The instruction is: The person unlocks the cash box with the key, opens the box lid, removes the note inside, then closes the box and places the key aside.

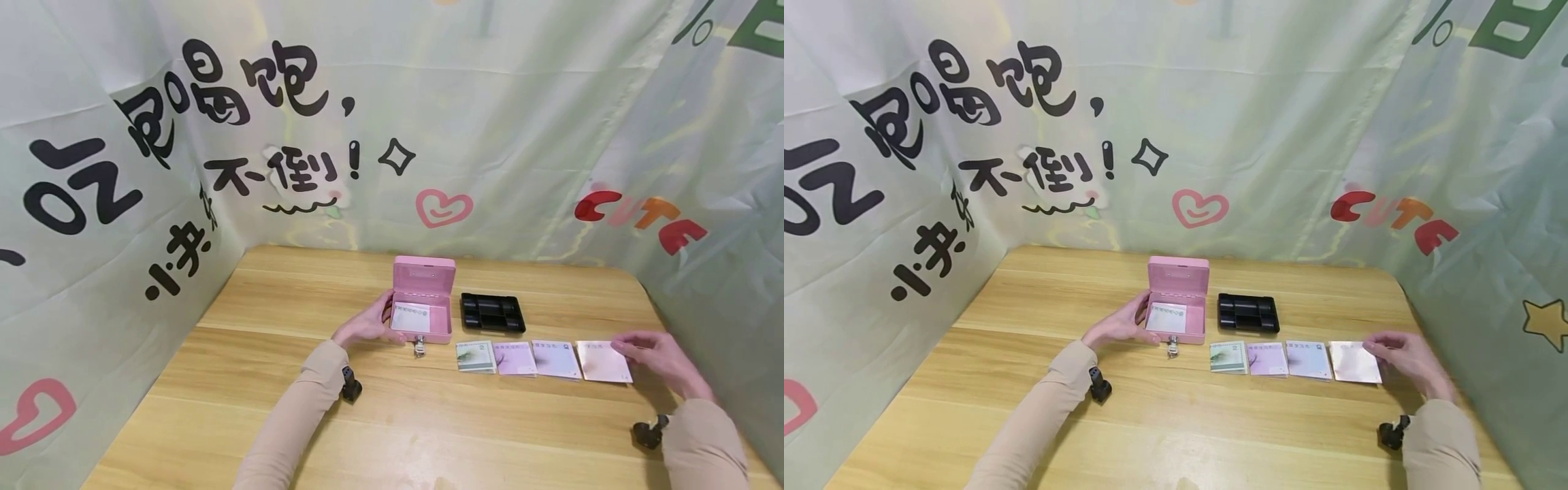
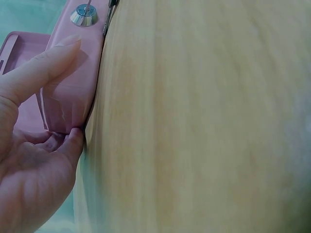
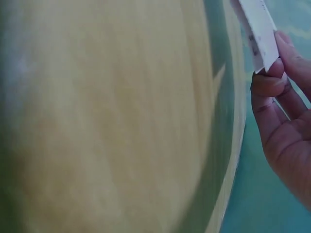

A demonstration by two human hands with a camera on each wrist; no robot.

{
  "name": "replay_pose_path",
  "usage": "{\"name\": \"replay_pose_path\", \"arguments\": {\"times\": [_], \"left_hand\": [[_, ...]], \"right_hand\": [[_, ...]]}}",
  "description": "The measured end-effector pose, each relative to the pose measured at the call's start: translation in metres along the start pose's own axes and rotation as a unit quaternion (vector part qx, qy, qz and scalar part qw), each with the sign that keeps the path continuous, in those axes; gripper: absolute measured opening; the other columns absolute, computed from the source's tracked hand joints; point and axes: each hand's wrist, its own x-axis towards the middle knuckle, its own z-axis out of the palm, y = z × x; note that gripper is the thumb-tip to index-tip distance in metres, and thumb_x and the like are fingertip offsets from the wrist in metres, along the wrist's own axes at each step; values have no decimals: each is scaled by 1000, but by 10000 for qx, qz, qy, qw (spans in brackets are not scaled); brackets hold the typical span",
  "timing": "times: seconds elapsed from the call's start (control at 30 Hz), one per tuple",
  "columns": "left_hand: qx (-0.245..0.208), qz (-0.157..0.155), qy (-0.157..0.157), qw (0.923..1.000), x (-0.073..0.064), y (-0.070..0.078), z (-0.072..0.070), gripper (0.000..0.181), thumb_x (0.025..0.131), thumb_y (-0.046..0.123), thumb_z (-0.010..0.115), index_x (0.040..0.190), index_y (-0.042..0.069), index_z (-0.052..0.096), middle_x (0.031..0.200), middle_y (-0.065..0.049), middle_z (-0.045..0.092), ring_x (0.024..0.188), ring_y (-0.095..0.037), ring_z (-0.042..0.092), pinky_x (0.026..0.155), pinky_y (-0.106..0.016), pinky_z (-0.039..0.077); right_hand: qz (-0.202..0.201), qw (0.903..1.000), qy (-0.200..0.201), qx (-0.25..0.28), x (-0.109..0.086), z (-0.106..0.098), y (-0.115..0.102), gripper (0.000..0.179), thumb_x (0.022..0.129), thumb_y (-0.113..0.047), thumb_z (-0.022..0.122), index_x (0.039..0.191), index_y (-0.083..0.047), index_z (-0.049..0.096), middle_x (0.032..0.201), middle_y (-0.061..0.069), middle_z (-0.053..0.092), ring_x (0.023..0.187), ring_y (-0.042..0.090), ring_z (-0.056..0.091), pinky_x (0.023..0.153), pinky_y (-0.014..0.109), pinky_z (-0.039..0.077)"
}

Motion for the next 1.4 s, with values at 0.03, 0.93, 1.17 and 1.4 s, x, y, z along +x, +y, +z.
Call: {"name": "replay_pose_path", "arguments": {"times": [0.03, 0.93, 1.17, 1.4], "left_hand": [[4, -16, -3, 10000, 0, 0, 0, 117, 74, -7, 81, 161, 5, 3, 170, -18, 10, 157, -35, 15, 132, -44, 16], [-64, 121, -57, 9999, 1, -1, 0, 117, 73, -10, 80, 161, 4, 4, 169, -20, 13, 157, -34, 16, 131, -43, 17], [-79, 169, -69, 9998, 1, -2, 1, 116, 73, -11, 79, 161, 4, 4, 169, -20, 14, 157, -35, 16, 131, -44, 18], [-23, 197, -68, 9998, 1, -2, 0, 116, 73, -9, 80, 161, 4, 5, 168, -21, 15, 157, -36, 16, 131, -44, 18]], "right_hand": [[3, 10000, 7, -36, 0, 1, 0, 13, 98, -15, 65, 93, -11, 77, 73, -18, 64, 67, 0, 55, 56, 20, 46], [649, 9960, -206, -582, 8, 3, -5, 48, 98, -27, 64, 118, 17, 62, 77, -16, 62, 68, 0, 51, 58, 21, 45], [641, 9974, -148, -299, 7, 5, -6, 43, 98, -25, 65, 114, 15, 65, 76, -19, 63, 68, -1, 52, 58, 21, 47], [504, 9987, 8, -123, 7, 7, -7, 30, 97, -21, 65, 106, 7, 71, 73, -18, 63, 66, 0, 54, 55, 22, 48]]}}
